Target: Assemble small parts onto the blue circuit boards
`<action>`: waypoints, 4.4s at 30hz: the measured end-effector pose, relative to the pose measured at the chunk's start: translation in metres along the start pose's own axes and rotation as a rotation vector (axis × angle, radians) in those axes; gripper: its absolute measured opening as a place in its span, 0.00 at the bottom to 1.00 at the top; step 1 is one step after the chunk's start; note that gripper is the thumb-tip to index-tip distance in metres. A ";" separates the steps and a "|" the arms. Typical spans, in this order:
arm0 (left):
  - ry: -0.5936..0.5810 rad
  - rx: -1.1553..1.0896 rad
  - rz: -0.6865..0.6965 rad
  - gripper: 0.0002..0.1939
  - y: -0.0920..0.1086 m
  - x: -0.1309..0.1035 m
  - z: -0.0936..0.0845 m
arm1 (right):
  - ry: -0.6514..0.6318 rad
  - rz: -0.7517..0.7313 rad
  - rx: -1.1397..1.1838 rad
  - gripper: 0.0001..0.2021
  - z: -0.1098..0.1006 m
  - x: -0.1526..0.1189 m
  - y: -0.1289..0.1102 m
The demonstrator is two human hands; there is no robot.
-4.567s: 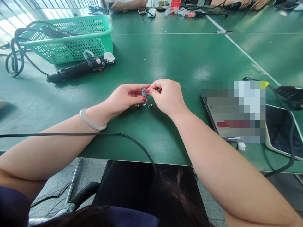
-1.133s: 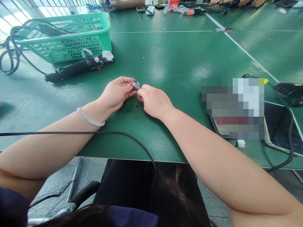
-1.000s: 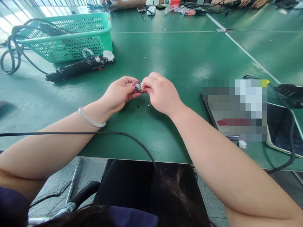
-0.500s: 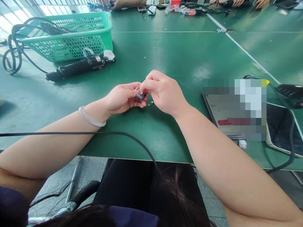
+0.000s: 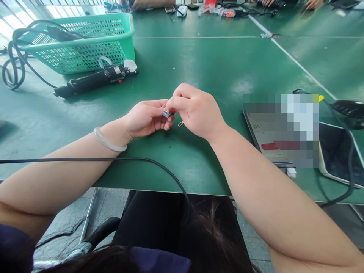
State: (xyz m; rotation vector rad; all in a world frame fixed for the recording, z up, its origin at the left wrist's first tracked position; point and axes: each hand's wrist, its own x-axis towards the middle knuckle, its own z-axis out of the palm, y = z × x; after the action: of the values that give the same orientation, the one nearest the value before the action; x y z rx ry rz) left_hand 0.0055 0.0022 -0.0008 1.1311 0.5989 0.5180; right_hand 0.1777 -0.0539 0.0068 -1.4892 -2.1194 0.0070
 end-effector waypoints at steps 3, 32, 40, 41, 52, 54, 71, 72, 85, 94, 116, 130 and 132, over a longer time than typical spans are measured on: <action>0.047 -0.009 0.007 0.08 0.001 0.001 0.002 | 0.061 0.038 0.000 0.18 -0.003 0.000 0.000; 0.362 0.043 0.074 0.05 -0.002 0.010 0.000 | -0.291 -0.006 -0.131 0.12 0.004 0.000 0.013; 0.369 0.039 0.072 0.06 -0.002 0.010 0.002 | -0.267 0.032 -0.035 0.15 0.003 -0.002 0.018; 0.369 0.038 0.071 0.07 -0.002 0.010 0.002 | -0.272 0.038 -0.028 0.14 0.004 -0.002 0.019; 0.355 0.007 0.075 0.10 -0.002 0.009 0.000 | -0.292 0.101 -0.061 0.06 0.003 -0.001 0.014; 0.353 0.014 0.072 0.10 -0.002 0.009 0.000 | -0.303 0.109 -0.072 0.06 0.002 -0.001 0.014; 0.271 0.056 0.019 0.10 -0.002 0.007 0.001 | 0.011 0.149 -0.103 0.10 -0.002 0.002 0.009; 0.265 0.063 0.012 0.10 -0.001 0.006 0.001 | 0.022 0.147 -0.101 0.10 -0.001 0.002 0.008; 0.188 0.086 -0.003 0.09 -0.003 0.008 -0.002 | 0.021 0.145 -0.121 0.10 0.006 0.003 0.002; 0.234 0.053 -0.003 0.08 -0.002 0.006 0.000 | 0.085 0.133 -0.068 0.10 0.002 0.000 0.005; 0.430 0.015 0.090 0.10 -0.001 0.010 -0.003 | -0.240 0.090 -0.026 0.09 0.022 0.000 -0.011; 0.378 0.075 0.086 0.07 -0.004 0.011 -0.004 | 0.101 0.204 -0.034 0.07 0.009 0.002 0.002; 0.374 0.079 0.074 0.07 -0.003 0.010 -0.003 | 0.107 0.206 -0.040 0.08 0.011 0.002 0.001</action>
State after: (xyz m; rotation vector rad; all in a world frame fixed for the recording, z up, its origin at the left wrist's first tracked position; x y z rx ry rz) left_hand 0.0112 0.0100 -0.0067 1.1419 0.9096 0.7839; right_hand 0.1733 -0.0486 -0.0017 -1.6874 -1.8853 -0.0384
